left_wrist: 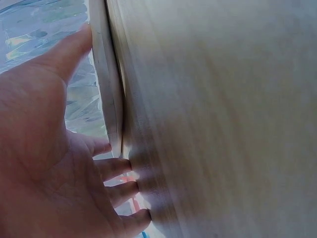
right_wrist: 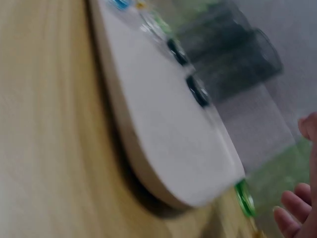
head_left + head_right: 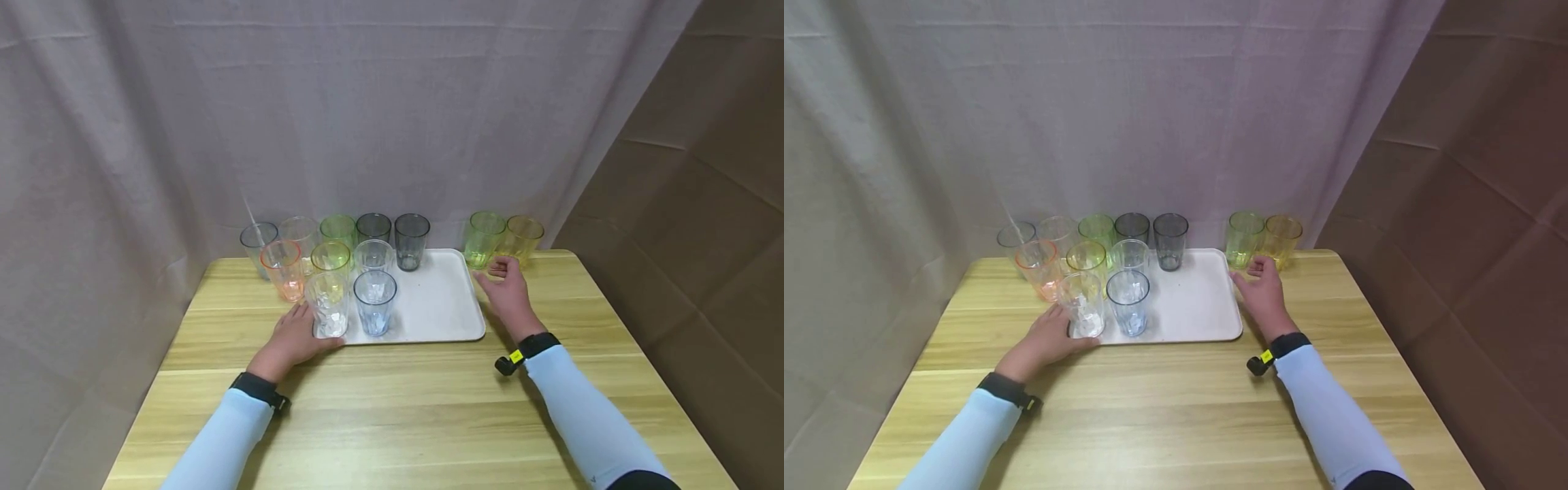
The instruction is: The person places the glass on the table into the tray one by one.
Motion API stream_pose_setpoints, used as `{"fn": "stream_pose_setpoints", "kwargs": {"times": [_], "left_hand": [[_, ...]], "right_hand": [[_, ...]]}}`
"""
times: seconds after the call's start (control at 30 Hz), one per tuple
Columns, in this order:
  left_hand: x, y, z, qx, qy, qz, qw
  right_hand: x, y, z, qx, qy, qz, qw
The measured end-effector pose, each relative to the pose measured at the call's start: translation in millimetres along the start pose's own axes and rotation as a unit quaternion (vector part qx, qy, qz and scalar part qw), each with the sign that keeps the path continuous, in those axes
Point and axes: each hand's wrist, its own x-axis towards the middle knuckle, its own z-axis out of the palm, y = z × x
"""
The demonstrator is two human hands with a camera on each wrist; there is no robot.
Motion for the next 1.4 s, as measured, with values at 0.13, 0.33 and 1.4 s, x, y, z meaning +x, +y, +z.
{"fn": "stream_pose_setpoints", "kwargs": {"times": [0.13, 0.33, 1.4], "left_hand": [[0.3, -0.4, 0.3, 0.000, -0.005, -0.002, 1.0000], [1.0, -0.9, 0.8, 0.001, -0.009, -0.008, 0.9999], [1.1, 0.7, 0.0, 0.005, -0.003, 0.001, 1.0000]], "right_hand": [[15.2, 14.6, -22.7, -0.024, 0.082, 0.029, 0.9959], [48.1, 29.8, -47.2, -0.029, 0.114, 0.052, 0.9917], [44.4, 29.5, -67.7, 0.008, 0.020, 0.014, 0.9997]]}}
